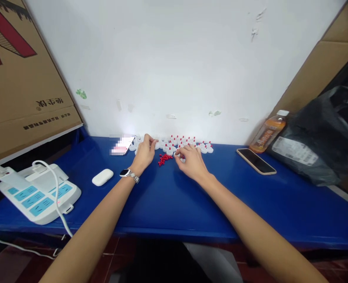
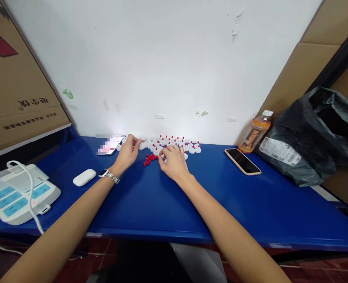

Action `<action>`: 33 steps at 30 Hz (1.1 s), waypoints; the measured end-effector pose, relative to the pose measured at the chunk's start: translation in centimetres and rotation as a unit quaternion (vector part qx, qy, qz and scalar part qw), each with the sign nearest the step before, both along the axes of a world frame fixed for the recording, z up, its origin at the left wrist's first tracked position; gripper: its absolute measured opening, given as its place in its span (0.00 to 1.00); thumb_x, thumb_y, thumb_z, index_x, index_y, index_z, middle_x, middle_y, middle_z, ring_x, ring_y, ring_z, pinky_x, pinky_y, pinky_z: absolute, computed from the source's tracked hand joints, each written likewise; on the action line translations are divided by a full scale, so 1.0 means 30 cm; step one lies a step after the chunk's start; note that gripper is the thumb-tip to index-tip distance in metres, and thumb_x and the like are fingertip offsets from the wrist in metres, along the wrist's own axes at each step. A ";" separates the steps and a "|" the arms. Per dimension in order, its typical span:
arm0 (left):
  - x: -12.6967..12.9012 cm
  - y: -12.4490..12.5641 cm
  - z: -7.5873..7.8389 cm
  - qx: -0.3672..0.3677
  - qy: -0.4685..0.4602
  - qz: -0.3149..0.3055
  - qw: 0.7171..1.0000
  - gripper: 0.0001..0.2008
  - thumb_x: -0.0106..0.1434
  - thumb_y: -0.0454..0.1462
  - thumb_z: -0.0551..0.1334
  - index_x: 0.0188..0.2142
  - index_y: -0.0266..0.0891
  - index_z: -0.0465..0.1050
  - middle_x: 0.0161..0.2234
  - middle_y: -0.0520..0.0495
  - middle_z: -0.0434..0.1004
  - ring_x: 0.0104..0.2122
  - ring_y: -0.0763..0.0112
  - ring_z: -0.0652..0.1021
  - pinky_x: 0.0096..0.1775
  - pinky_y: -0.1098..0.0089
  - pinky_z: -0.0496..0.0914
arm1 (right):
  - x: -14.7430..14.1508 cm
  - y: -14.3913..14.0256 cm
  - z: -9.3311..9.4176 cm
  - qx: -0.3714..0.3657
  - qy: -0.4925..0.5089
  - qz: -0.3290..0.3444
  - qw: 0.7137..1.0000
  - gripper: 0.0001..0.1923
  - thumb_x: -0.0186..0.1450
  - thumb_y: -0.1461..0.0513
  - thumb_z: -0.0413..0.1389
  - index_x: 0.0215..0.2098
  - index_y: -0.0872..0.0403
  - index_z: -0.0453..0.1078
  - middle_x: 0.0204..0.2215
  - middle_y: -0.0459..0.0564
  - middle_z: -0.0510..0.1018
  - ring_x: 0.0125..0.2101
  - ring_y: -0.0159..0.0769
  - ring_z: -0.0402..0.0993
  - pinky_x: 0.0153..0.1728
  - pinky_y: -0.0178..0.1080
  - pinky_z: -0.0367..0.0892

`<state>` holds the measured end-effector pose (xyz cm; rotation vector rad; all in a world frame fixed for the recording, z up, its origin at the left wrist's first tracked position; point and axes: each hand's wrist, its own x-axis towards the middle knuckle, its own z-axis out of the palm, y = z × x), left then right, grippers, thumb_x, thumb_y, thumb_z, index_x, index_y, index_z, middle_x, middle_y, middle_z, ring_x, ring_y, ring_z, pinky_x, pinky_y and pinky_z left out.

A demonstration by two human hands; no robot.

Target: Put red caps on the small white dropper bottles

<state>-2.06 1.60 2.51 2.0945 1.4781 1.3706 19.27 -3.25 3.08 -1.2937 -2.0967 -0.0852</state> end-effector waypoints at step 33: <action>0.035 -0.130 -0.012 -0.088 0.060 -0.138 0.985 0.28 0.68 0.43 0.56 0.64 0.37 0.54 0.35 0.48 0.74 0.29 0.69 0.75 0.34 0.69 0.69 | -0.022 0.073 -0.040 -0.103 0.148 0.059 0.982 0.08 0.66 0.59 0.56 0.33 0.54 0.76 0.32 0.51 0.82 0.36 0.40 0.73 0.43 0.45 0.64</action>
